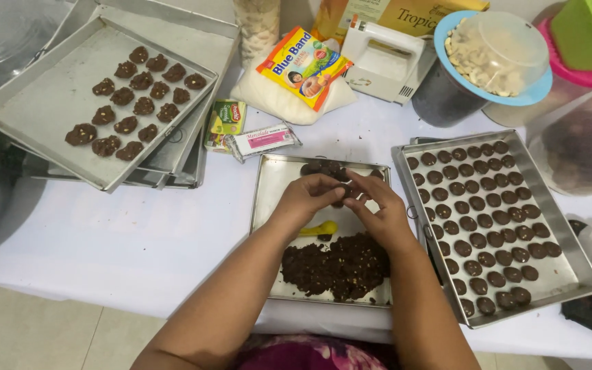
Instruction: Shaping chocolate dough into small balls and placing them in a baking tray
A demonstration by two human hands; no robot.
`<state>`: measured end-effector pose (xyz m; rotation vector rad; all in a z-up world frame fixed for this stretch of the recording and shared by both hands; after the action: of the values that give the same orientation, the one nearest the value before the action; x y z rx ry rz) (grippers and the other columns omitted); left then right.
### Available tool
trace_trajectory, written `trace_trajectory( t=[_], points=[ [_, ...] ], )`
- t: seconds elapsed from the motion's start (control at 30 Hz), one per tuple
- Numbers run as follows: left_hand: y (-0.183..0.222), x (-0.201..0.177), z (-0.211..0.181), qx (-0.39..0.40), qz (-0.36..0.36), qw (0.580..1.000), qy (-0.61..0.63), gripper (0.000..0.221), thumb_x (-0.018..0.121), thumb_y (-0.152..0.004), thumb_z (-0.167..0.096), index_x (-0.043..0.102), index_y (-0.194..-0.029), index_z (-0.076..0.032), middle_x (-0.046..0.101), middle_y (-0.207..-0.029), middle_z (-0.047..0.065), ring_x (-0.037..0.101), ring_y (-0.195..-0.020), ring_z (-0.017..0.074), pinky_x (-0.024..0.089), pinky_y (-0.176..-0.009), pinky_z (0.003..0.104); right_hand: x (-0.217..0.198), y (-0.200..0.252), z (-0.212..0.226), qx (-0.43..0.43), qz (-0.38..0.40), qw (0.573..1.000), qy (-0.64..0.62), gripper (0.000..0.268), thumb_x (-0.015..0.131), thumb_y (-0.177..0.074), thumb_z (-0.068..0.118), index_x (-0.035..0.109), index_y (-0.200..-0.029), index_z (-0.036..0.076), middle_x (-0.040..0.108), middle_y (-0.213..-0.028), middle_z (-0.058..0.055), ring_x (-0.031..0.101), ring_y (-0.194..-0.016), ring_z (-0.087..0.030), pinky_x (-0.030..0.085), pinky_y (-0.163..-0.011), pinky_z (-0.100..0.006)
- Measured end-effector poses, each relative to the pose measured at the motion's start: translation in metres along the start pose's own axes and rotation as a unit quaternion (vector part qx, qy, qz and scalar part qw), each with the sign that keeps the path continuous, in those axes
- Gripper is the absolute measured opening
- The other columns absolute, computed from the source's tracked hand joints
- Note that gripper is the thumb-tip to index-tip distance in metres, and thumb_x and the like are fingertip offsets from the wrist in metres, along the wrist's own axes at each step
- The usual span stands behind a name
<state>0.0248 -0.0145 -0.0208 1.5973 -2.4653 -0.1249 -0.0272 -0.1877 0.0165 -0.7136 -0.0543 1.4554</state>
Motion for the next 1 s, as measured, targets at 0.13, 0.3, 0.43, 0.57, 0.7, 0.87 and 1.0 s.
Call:
trace_trajectory(
  t=[0.13,0.3,0.43,0.57,0.7,0.87,1.0],
  points=[
    [0.004,0.002,-0.008,-0.013,0.000,1.000,-0.010,0.039,0.085,-0.084,-0.033,0.076,-0.113,-0.008,0.077,-0.096,0.010,0.071,-0.094,0.0194,0.056,-0.086,0.035,0.002,0.000,0.000,-0.001,0.006,1.000,0.020,0.034,0.080,-0.090,0.013,0.077,-0.122,0.005,0.074,-0.103,-0.017,0.071,-0.084,-0.027,0.059,-0.073,-0.037],
    [0.005,0.000,-0.005,-0.018,0.007,0.999,0.037,0.038,0.083,-0.086,-0.027,0.074,-0.116,-0.006,0.077,-0.094,0.010,0.071,-0.093,0.0190,0.055,-0.090,0.035,0.002,-0.001,-0.001,-0.001,0.005,1.000,0.008,0.051,0.083,-0.086,0.013,0.069,-0.135,0.007,0.073,-0.105,-0.017,0.070,-0.083,-0.027,0.058,-0.075,-0.039],
    [0.006,0.000,-0.004,-0.015,0.010,0.998,0.056,0.038,0.082,-0.087,-0.026,0.072,-0.116,-0.005,0.076,-0.092,0.008,0.070,-0.092,0.0176,0.054,-0.090,0.033,0.003,-0.001,0.001,0.005,-0.003,1.000,0.013,0.044,0.086,-0.083,0.012,0.075,-0.126,0.007,0.074,-0.103,-0.014,0.070,-0.078,-0.025,0.058,-0.073,-0.038],
    [0.006,0.001,-0.004,-0.013,0.025,0.998,0.058,0.038,0.084,-0.086,-0.025,0.071,-0.114,-0.004,0.075,-0.092,0.008,0.070,-0.090,0.0182,0.055,-0.090,0.034,0.002,-0.001,0.006,-0.005,0.015,0.999,0.034,0.036,0.082,-0.086,0.010,0.077,-0.121,0.007,0.074,-0.103,-0.015,0.069,-0.077,-0.027,0.057,-0.072,-0.039],
    [0.007,0.002,-0.008,-0.014,0.028,0.999,0.015,0.035,0.084,-0.086,-0.029,0.073,-0.112,-0.007,0.077,-0.095,0.008,0.072,-0.094,0.0190,0.055,-0.090,0.036,0.002,0.001,-0.004,-0.002,0.014,1.000,0.003,0.049,0.080,-0.087,0.005,0.068,-0.134,0.002,0.073,-0.105,-0.019,0.072,-0.084,-0.030,0.059,-0.075,-0.040],
    [0.007,0.000,-0.008,-0.016,0.026,0.999,0.023,0.034,0.082,-0.088,-0.026,0.072,-0.114,-0.006,0.076,-0.095,0.007,0.071,-0.092,0.0177,0.055,-0.091,0.035,0.000,-0.002,0.004,-0.012,0.002,0.999,0.034,0.034,0.079,-0.090,0.010,0.075,-0.123,0.005,0.075,-0.102,-0.014,0.072,-0.082,-0.025,0.058,-0.074,-0.035],
    [0.014,0.003,-0.021,-0.016,0.030,0.998,0.045,0.035,0.080,-0.089,-0.024,0.071,-0.116,-0.004,0.075,-0.095,0.008,0.071,-0.091,0.0178,0.055,-0.093,0.035,0.002,0.000,0.002,-0.016,0.007,0.999,0.047,0.035,0.081,-0.088,0.013,0.076,-0.122,0.005,0.075,-0.105,-0.014,0.073,-0.082,-0.025,0.060,-0.074,-0.037]
  ],
)
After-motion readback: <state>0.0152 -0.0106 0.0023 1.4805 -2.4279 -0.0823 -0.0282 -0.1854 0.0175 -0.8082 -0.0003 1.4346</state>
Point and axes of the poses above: each hand's wrist, its own y-axis away from the middle knuckle, its own x-axis out of the palm, z = x × y, the point moved 2 cm from there along -y, towards the middle knuckle
